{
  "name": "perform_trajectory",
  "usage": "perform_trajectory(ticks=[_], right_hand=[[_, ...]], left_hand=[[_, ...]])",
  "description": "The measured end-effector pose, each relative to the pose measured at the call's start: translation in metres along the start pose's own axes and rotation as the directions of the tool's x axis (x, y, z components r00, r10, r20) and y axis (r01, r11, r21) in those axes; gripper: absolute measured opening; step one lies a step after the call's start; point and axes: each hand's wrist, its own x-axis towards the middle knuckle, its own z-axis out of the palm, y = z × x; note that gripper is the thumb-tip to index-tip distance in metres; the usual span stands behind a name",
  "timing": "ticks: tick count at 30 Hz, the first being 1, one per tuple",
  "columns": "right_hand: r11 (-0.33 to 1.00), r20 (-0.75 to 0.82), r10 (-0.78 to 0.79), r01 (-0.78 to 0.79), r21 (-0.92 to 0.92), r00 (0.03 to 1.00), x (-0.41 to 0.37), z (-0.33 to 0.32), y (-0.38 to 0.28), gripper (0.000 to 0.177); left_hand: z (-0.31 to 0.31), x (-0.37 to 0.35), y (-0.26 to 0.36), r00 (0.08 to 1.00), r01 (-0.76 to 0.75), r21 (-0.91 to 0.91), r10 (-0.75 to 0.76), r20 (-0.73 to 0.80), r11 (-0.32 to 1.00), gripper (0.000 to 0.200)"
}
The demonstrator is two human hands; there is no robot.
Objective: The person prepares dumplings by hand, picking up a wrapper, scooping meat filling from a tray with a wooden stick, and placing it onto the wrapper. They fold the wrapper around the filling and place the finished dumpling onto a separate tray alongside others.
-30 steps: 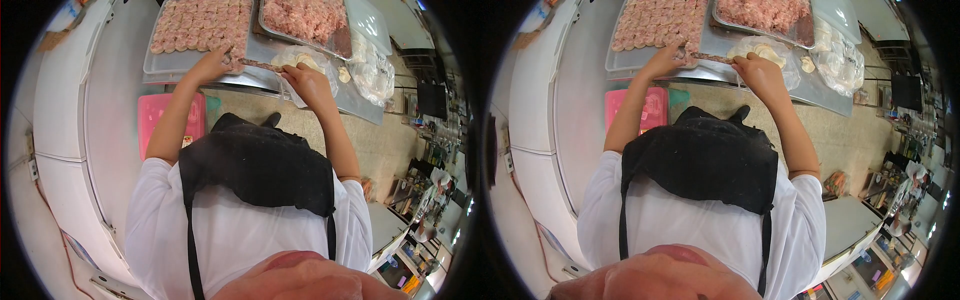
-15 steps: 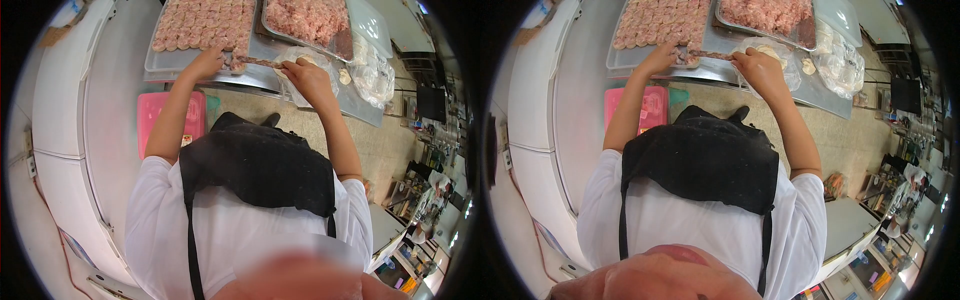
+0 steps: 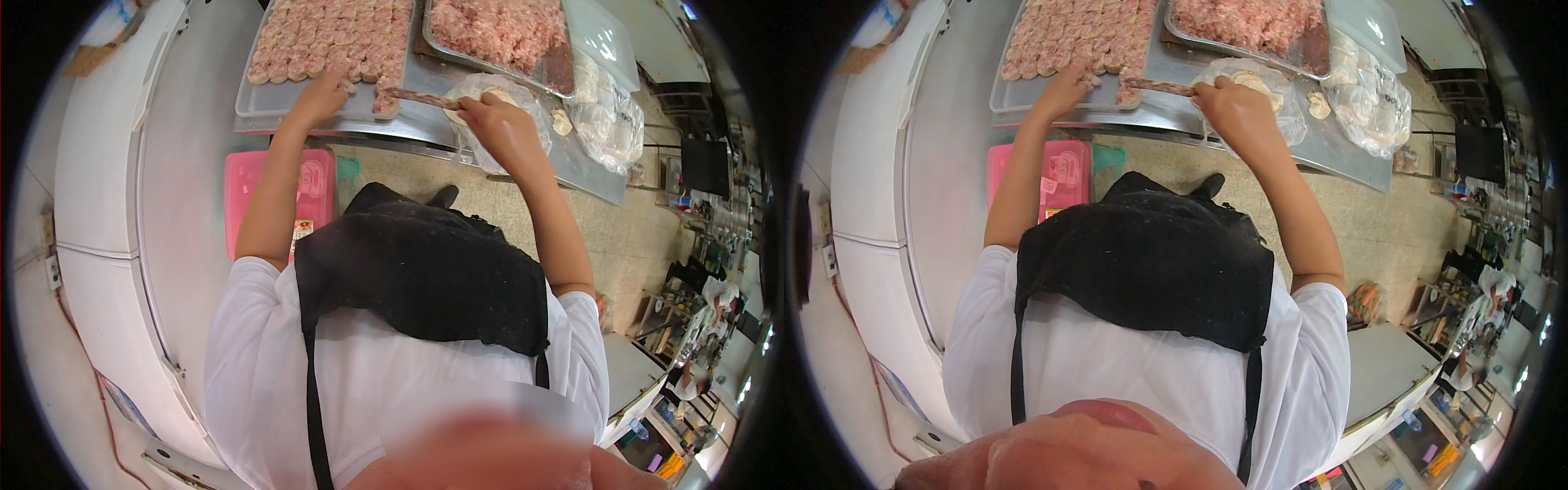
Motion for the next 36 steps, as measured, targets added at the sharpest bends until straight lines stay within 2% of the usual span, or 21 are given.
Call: perform_trajectory(ticks=[1,3,6,9,12,14,15,18,20,21,24,26,27,30,33,34,35,36], right_hand=[[0.999,-0.024,-0.017,0.017,0.036,1.0,0.002,0.007,0.0,0.021],[1.0,0.035,-0.018,0.018,0.02,0.999,0.003,0.018,0.003,0.02],[1.0,0.061,0.028,-0.027,-0.007,0.998,-0.002,0.008,0.01,0.021],[0.992,0.012,0.124,-0.124,-0.007,0.992,-0.013,-0.008,0.028,0.022],[0.966,0.01,0.252,-0.252,0.066,0.968,-0.023,-0.014,0.052,0.026],[0.947,-0.039,0.298,-0.291,0.137,0.954,-0.032,-0.011,0.077,0.028],[0.92,-0.012,0.339,-0.329,0.215,0.941,-0.035,-0.022,0.083,0.034],[0.875,0.034,0.473,-0.474,0.103,0.88,-0.045,-0.035,0.129,0.039],[0.867,0.024,0.498,-0.496,-0.045,0.867,-0.047,-0.049,0.152,0.039],[0.875,0.03,0.476,-0.47,-0.116,0.879,-0.049,-0.051,0.169,0.039],[0.883,0.038,0.399,-0.372,-0.286,0.916,-0.05,-0.059,0.207,0.038],[0.889,0.066,0.349,-0.308,-0.339,0.935,-0.041,-0.067,0.217,0.039],[0.884,0.075,0.324,-0.274,-0.378,0.943,-0.033,-0.075,0.214,0.031],[0.893,0.097,0.267,-0.209,-0.398,0.959,0.0,-0.08,0.234,0.035],[0.908,-0.104,0.128,-0.158,-0.389,0.986,0.038,-0.038,0.281,0.023],[0.938,-0.194,-0.14,0.068,-0.341,0.971,0.041,-0.012,0.295,0.022],[0.902,-0.293,-0.388,0.295,-0.314,0.874,0.041,0.012,0.305,0.022],[0.923,-0.146,-0.275,0.219,-0.316,0.95,0.038,0.018,0.285,0.016]], left_hand=[[-0.002,0.001,0.002,1.0,0.001,0.03,-0.001,-0.01,1.0,0.044],[-0.008,0.002,0.004,1.0,0.006,0.09,-0.003,-0.03,0.996,0.037],[-0.021,0.005,0.004,0.98,0.001,-0.026,0.004,0.197,1.0,0.027],[-0.014,0.007,-0.01,0.985,-0.037,-0.09,0.052,0.167,0.995,0.026],[-0.012,0.001,-0.001,0.998,-0.057,0.043,0.056,0.029,0.997,0.025],[-0.009,0.0,-0.007,0.996,-0.087,0.085,0.085,0.026,0.993,0.024],[-0.007,0.002,-0.007,0.994,-0.106,0.106,0.104,0.026,0.989,0.024],[-0.021,0.002,0.038,0.994,0.043,0.086,-0.034,-0.1,0.995,0.025],[-0.024,0.007,0.071,0.992,-0.055,-0.023,0.052,-0.115,0.998,0.024],[-0.02,0.011,0.085,0.988,-0.102,-0.077,0.092,-0.127,0.992,0.024],[0.01,0.037,0.125,0.895,-0.446,-0.229,0.439,-0.085,0.865,0.023],[0.04,0.046,0.152,0.911,-0.384,-0.294,0.41,0.032,0.875,0.025],[0.057,0.05,0.165,0.915,-0.346,-0.322,0.393,0.091,0.881,0.027],[0.107,0.061,0.198,0.859,-0.469,-0.289,0.507,0.068,0.835,0.027],[0.154,0.071,0.219,0.874,-0.43,-0.259,0.471,0.122,0.865,0.029],[0.169,0.071,0.219,0.882,-0.453,-0.163,0.467,0.058,0.876,0.027],[0.184,0.07,0.219,0.883,-0.468,-0.062,0.469,-0.006,0.881,0.026],[0.193,0.073,0.221,0.876,-0.475,0.041,0.477,-0.07,0.879,0.025]])
